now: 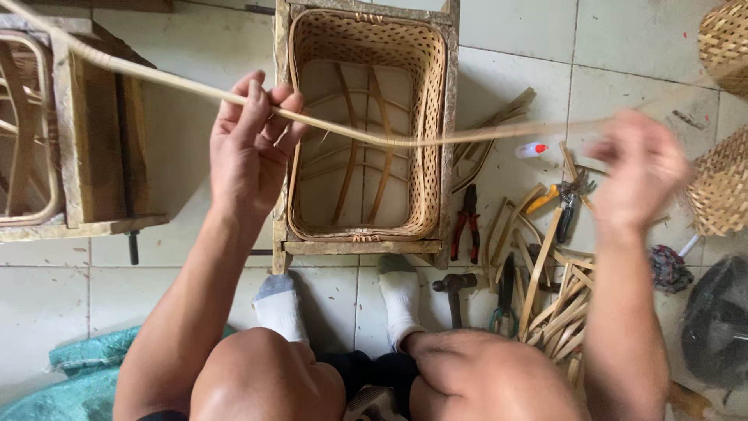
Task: The person sits on the floor and weaves thin bamboo strips across a rectangular woven basket frame, bending and pressing strips into place. They use pliers to trim and grip strip ends, tap strips with a hammer, and cut a strip with a knife, building up a lattice of ribs inside the basket.
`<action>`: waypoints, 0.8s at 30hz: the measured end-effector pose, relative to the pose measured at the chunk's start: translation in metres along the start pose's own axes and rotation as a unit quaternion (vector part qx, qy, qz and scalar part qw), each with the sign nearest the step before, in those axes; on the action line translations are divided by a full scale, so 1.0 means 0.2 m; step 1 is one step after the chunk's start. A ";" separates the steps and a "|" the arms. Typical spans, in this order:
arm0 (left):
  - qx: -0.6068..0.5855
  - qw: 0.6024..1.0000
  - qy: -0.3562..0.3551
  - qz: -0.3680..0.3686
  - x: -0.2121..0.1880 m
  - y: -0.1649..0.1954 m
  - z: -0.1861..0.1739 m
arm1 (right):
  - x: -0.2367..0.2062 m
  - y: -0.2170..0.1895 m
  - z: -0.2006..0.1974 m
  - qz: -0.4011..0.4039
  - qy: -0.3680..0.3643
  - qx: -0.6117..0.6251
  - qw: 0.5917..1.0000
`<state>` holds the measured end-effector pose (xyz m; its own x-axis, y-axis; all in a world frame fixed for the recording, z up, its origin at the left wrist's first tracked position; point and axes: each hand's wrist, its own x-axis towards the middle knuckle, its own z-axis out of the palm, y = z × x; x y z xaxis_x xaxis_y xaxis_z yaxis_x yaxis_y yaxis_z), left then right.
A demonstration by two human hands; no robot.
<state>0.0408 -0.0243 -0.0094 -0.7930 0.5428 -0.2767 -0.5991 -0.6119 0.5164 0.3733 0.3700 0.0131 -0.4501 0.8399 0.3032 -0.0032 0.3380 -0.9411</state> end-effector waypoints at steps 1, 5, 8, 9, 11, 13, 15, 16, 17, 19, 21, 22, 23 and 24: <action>0.005 1.000 0.000 0.000 -0.01 -0.02 -0.02 | 0.05 0.08 -0.19 0.013 0.038 0.041 0.998; -0.010 1.000 0.002 0.011 0.03 0.02 -0.09 | 0.10 0.20 -0.95 0.170 0.157 -0.243 0.942; -0.008 1.000 0.009 -0.014 0.00 0.02 -0.11 | 0.00 0.17 -1.19 0.216 0.078 -0.573 0.787; 0.006 1.000 0.016 -0.018 0.00 0.02 -0.11 | -0.04 0.15 -1.16 0.185 0.051 -0.587 0.786; 0.032 0.999 0.012 -0.018 -0.01 0.03 -0.09 | -0.12 0.13 -1.00 0.196 -0.019 -0.339 0.920; 0.054 0.998 -0.001 -0.012 -0.02 0.04 -0.09 | -0.21 0.17 -0.74 0.368 -0.073 -0.065 0.925; 0.094 0.995 -0.001 -0.015 -0.03 0.07 -0.09 | -0.24 0.25 -0.42 0.405 -0.053 0.044 0.912; 0.112 0.994 0.002 -0.013 -0.04 0.09 -0.10 | -0.20 0.28 -0.34 0.383 -0.071 0.148 0.909; 0.128 0.992 -0.008 -0.019 -0.05 0.12 -0.12 | -0.17 0.33 -0.27 0.359 -0.088 0.251 0.894; 0.158 0.987 -0.022 -0.033 -0.09 0.17 -0.16 | -0.11 0.37 -0.17 0.311 -0.060 0.323 0.892; 0.183 0.982 0.010 -0.049 -0.11 0.22 -0.20 | -0.06 0.38 -0.15 0.240 0.087 0.270 0.928; 0.193 0.979 0.026 -0.058 -0.12 0.23 -0.22 | -0.05 0.37 -0.15 0.191 0.188 0.242 0.933; 0.234 0.971 0.034 -0.020 -0.12 0.22 -0.24 | -0.06 0.35 -0.13 0.156 0.165 0.197 0.954; 0.273 0.961 0.040 0.012 -0.10 0.20 -0.25 | -0.08 0.33 -0.12 0.120 0.145 0.147 0.971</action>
<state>0.0269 -0.0886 -0.0226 -0.8246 0.4731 -0.3101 -0.4508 -0.2183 0.8655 0.4008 0.3893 -0.0503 -0.1992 0.9781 0.0600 -0.2037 0.0186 -0.9789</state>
